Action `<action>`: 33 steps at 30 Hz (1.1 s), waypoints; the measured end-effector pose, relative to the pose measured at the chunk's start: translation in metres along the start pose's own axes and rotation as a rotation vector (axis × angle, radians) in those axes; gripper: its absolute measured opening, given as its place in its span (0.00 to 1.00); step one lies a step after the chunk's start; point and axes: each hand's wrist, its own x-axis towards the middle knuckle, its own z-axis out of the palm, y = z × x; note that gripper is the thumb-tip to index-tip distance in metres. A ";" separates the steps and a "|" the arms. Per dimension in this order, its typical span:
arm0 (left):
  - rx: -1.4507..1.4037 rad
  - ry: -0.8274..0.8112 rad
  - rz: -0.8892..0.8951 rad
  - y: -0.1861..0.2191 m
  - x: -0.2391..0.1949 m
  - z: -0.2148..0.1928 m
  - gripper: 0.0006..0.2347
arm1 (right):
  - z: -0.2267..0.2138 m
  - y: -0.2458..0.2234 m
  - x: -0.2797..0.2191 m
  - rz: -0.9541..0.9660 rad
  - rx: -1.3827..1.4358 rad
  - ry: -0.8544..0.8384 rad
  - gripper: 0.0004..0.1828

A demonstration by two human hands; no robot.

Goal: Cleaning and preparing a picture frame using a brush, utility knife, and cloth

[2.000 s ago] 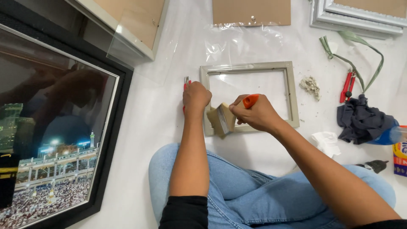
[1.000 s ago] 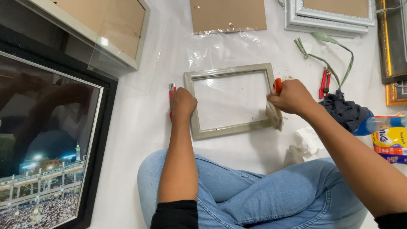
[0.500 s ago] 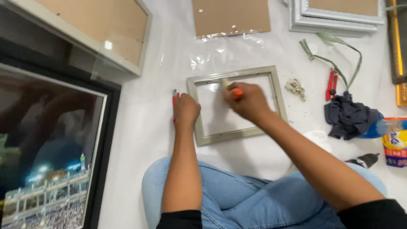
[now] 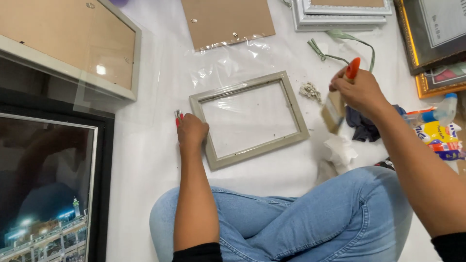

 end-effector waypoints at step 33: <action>-0.055 0.262 0.012 -0.008 -0.022 -0.032 0.13 | 0.050 0.203 -0.035 0.343 -0.609 -0.472 0.40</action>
